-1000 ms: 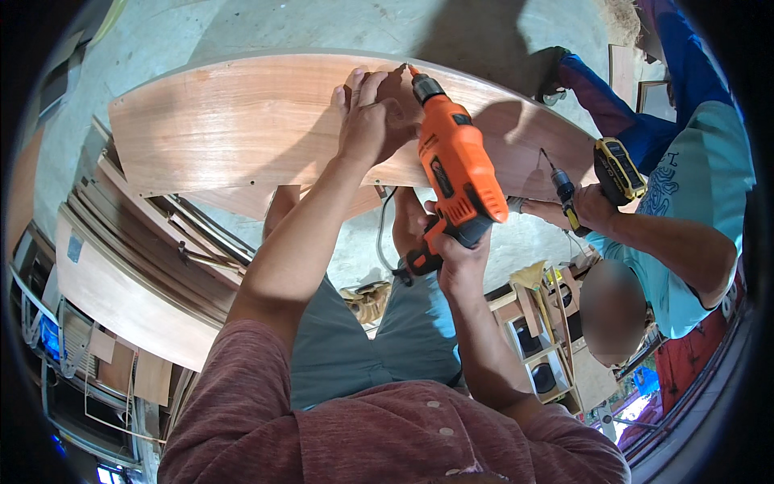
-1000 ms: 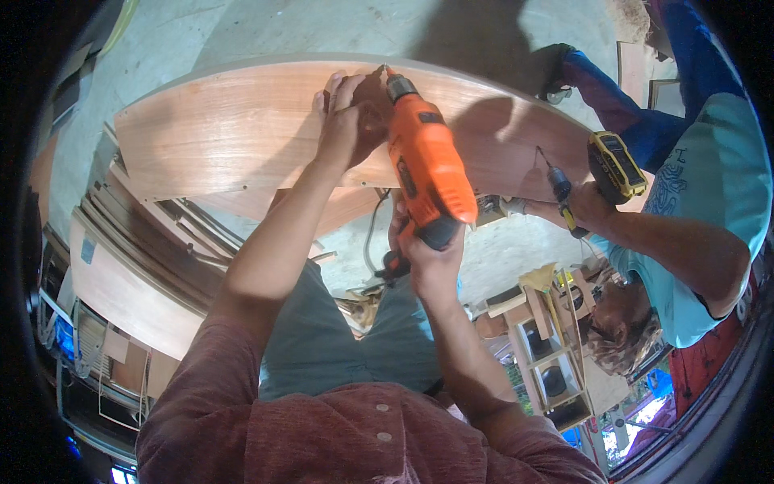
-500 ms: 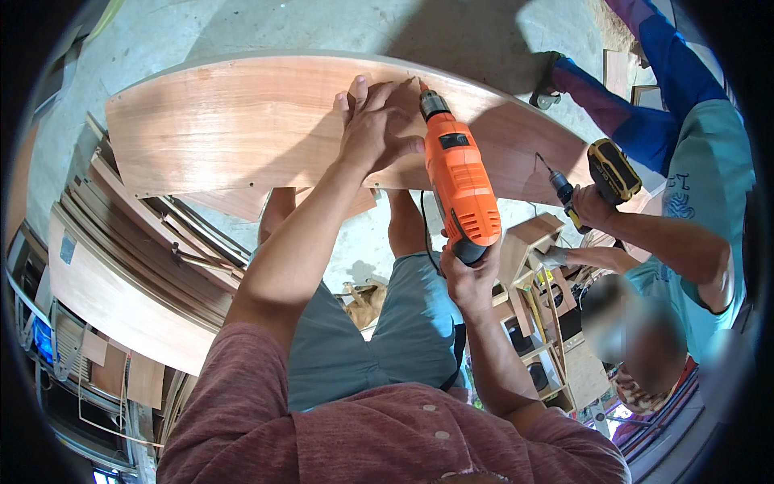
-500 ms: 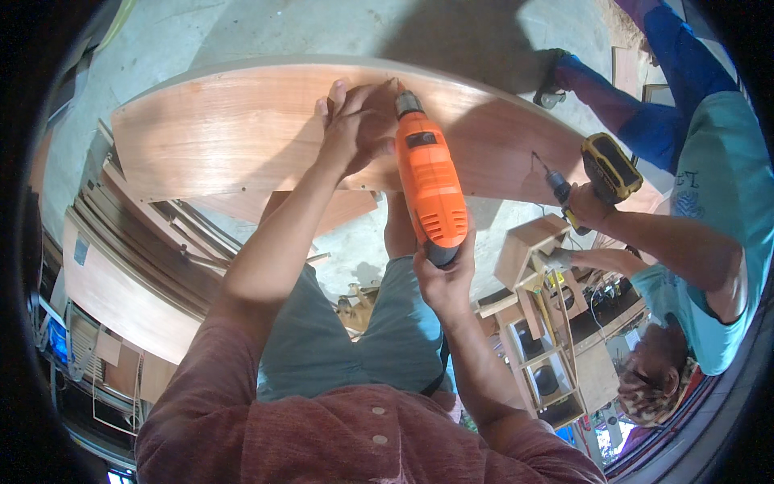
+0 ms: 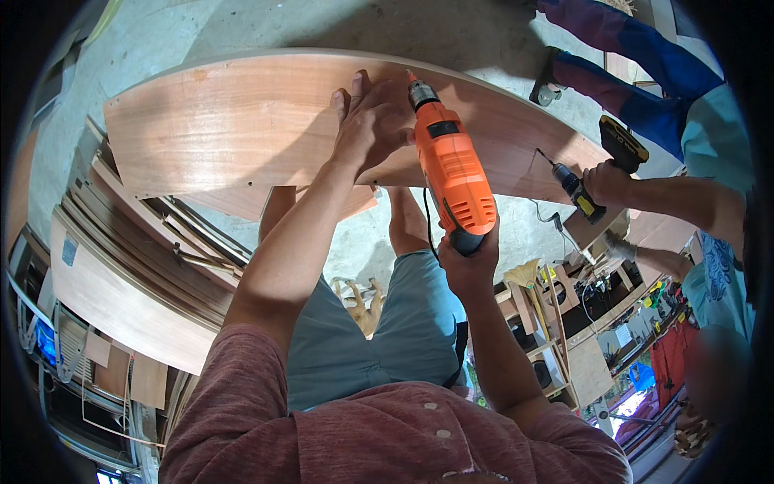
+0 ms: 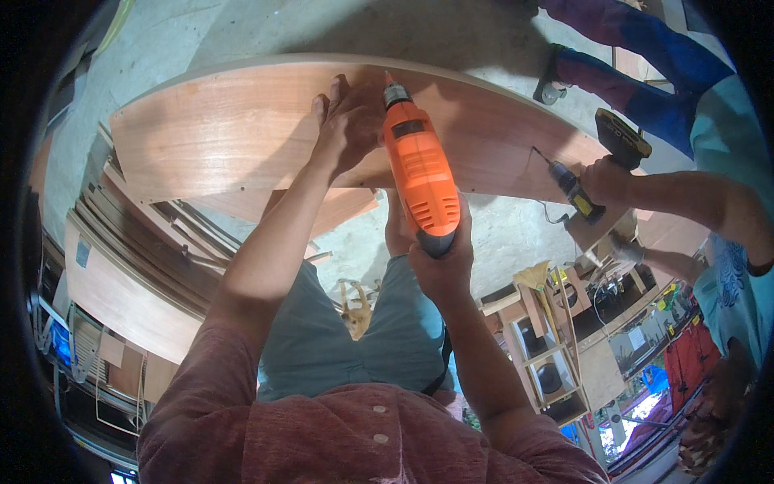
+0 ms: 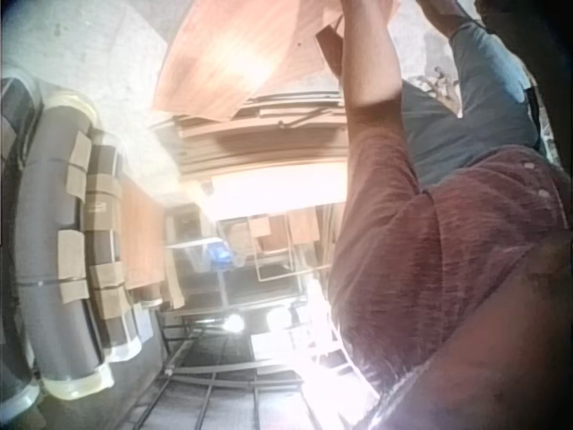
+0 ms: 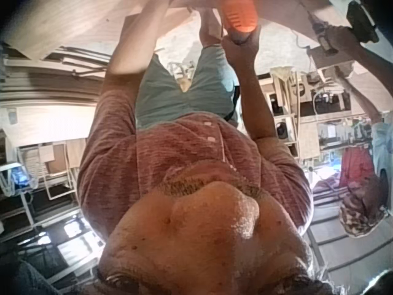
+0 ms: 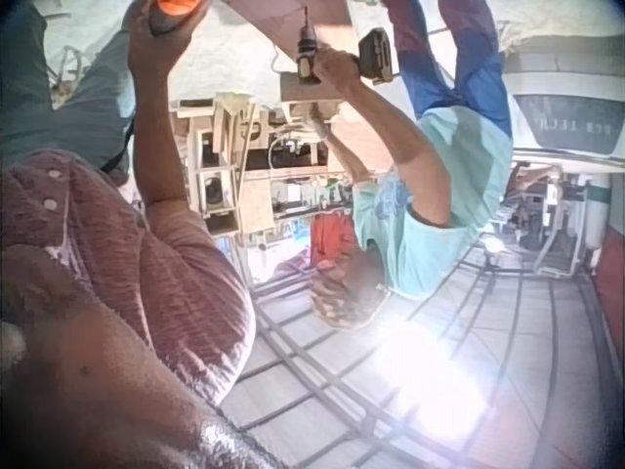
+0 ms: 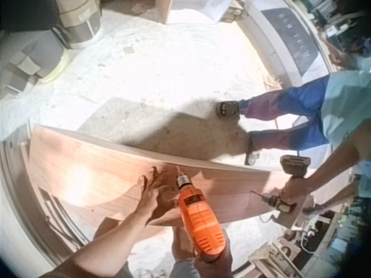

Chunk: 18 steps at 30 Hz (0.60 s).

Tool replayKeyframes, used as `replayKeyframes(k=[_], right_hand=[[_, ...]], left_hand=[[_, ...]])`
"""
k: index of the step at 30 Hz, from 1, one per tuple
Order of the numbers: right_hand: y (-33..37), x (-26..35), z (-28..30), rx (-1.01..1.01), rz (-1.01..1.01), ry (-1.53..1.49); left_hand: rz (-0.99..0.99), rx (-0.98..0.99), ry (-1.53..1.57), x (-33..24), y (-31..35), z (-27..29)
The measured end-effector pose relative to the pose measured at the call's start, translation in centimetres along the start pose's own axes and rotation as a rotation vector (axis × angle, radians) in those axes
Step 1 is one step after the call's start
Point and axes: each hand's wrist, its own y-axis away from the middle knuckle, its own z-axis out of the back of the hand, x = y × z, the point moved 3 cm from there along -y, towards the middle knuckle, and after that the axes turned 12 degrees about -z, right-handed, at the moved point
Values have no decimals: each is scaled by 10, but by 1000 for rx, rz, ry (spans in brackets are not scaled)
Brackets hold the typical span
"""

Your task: The person uses an orange power drill to drive screws into a large, curved wooden panel. They work on the panel while it is positioned on the floor, occasionally adjusting their grip and position. Another person is visible in the background assisting with the assembly.

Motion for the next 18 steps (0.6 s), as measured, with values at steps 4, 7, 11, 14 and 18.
replayKeyframes(k=[4,7,11,14,18], right_hand=[[-1,-8,1,-37,-85,-14],[-1,-8,1,-35,-84,6],[-2,-5,1,-47,-109,18],[-2,-2,1,-40,-124,18],[-2,-2,3,-49,-110,38]], left_hand=[[-12,14,-35,-6,-2,6],[29,132,83,12,-1,-4],[46,127,95,8,-3,-3],[61,132,83,5,-4,0],[104,131,79,0,-4,2]])
